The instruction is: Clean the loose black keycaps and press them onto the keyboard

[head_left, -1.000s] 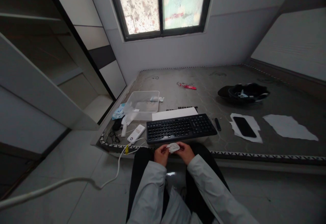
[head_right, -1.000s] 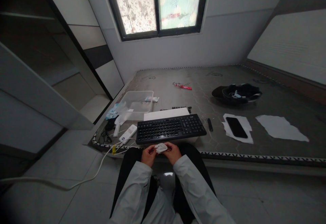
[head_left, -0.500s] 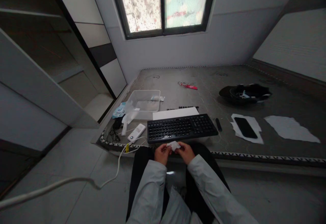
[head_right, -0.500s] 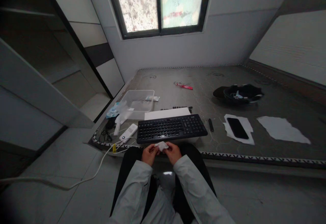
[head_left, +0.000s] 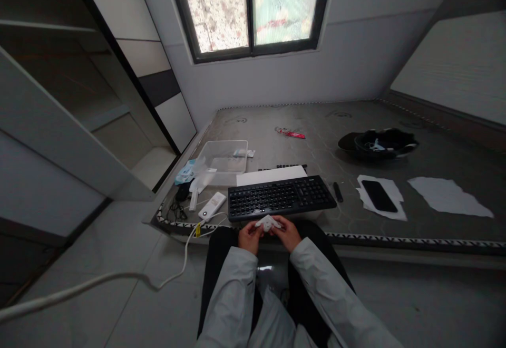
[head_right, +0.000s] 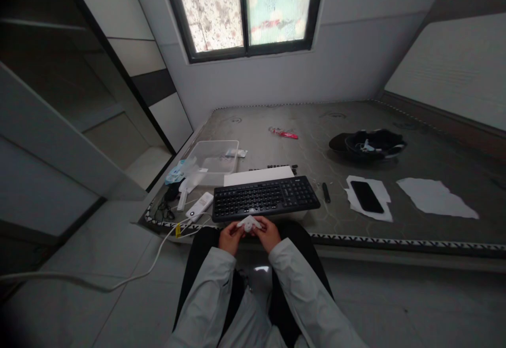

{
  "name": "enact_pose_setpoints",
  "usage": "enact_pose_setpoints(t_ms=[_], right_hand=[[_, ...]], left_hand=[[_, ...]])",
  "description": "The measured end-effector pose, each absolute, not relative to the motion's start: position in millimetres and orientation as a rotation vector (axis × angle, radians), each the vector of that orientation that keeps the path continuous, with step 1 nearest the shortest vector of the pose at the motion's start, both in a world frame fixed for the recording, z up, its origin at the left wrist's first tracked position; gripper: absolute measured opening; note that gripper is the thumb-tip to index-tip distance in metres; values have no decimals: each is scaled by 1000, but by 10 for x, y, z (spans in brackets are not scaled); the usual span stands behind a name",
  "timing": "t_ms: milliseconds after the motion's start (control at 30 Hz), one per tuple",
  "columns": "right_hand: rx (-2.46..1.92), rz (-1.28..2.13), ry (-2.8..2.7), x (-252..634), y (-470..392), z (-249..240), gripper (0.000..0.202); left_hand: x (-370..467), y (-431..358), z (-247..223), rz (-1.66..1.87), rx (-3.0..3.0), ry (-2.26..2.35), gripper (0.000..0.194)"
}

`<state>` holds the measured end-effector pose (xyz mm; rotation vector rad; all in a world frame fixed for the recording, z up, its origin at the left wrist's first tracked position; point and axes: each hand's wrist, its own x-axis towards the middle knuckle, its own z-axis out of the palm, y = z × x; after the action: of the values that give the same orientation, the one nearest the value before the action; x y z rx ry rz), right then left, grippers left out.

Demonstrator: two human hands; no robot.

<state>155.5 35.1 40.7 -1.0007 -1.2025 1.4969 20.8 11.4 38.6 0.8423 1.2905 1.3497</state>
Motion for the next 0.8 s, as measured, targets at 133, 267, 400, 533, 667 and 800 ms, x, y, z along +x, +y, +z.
enact_pose_setpoints(t_ms=[133, 267, 400, 533, 667, 800], right_hand=[[-951, 1489, -1231, 1585, 339, 456, 32], [-887, 1486, -1220, 1613, 337, 468, 32], [-963, 1433, -1208, 1589, 341, 458, 31], [-1062, 1359, -1281, 1564, 351, 426, 28], [-1049, 1386, -1358, 1582, 343, 437, 31], [-1007, 1397, -1410, 1592, 322, 488, 31]], left_hand=[[195, 110, 379, 1379, 837, 1330, 26], [187, 115, 386, 1375, 798, 1354, 29], [199, 116, 405, 1381, 836, 1330, 28], [222, 103, 412, 1361, 894, 1295, 25], [241, 84, 416, 1286, 993, 1338, 27], [238, 84, 397, 1285, 971, 1370, 32]])
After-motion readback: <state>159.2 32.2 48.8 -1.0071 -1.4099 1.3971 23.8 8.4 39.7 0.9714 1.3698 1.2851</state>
